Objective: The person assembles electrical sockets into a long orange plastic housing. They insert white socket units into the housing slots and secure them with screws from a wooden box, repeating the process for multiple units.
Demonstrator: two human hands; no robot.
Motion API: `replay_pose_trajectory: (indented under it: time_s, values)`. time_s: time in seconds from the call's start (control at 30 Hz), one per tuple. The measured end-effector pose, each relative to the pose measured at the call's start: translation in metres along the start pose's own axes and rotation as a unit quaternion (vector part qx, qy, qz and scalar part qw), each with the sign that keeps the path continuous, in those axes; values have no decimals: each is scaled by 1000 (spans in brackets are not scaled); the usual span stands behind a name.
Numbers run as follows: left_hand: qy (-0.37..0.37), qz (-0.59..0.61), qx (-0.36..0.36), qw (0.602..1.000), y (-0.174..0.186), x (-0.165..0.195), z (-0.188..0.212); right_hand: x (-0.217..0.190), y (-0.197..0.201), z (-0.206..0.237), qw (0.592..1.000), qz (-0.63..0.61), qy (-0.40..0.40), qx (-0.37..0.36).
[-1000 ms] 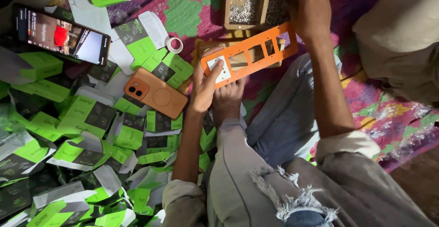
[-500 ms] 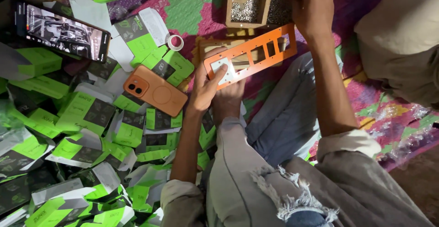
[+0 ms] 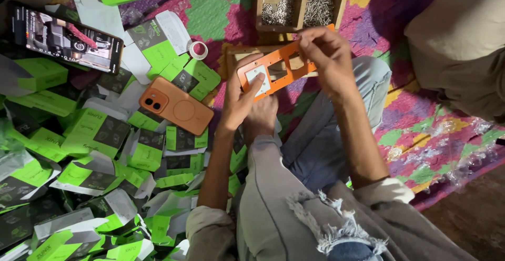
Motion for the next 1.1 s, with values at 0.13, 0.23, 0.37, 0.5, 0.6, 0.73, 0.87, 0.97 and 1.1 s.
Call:
replay_pose_trajectory:
  time_s: [0.13, 0.23, 0.37, 0.5, 0.6, 0.73, 0.87, 0.97, 1.1]
  values:
    - [-6, -19, 3, 1000, -2, 4, 2, 18, -12, 16, 965, -234, -110, -35]
    - [-1, -17, 4, 1000, -3, 6, 3, 23, -16, 19, 940, -305, -144, -42]
    - [3, -12, 6, 1000, -1, 7, 6, 21, -18, 24, 943, -302, -128, -55]
    - [3, -16, 7, 1000, 4, 4, 8, 14, -21, 29, 971, -216, -61, -75]
    - [13, -30, 5, 999, 7, -1, 7, 14, -26, 30, 991, -80, -87, -70]
    - [-18, -30, -6, 999, 8, -2, 4, 0, -44, 27, 990, 58, 20, -126]
    - [-34, -68, -5, 997, 10, -1, 4, -21, -65, 29, 956, 190, 160, -155]
    - [-66, -99, -5, 993, 10, 2, 5, -29, -74, 31, 943, 266, 155, -127]
    - [-88, -129, 7, 988, 8, 3, 5, -42, -83, 35, 921, 304, 221, -104]
Point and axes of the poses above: each hand's wrist, its own z-axis away from the middle knuckle, its own y-axis out of the back of the hand, x = y × z, the point moved 4 cm from there along -z, towards the middle knuckle, and after that the axes turned 5 degrees about x, right-handed, at the moved point
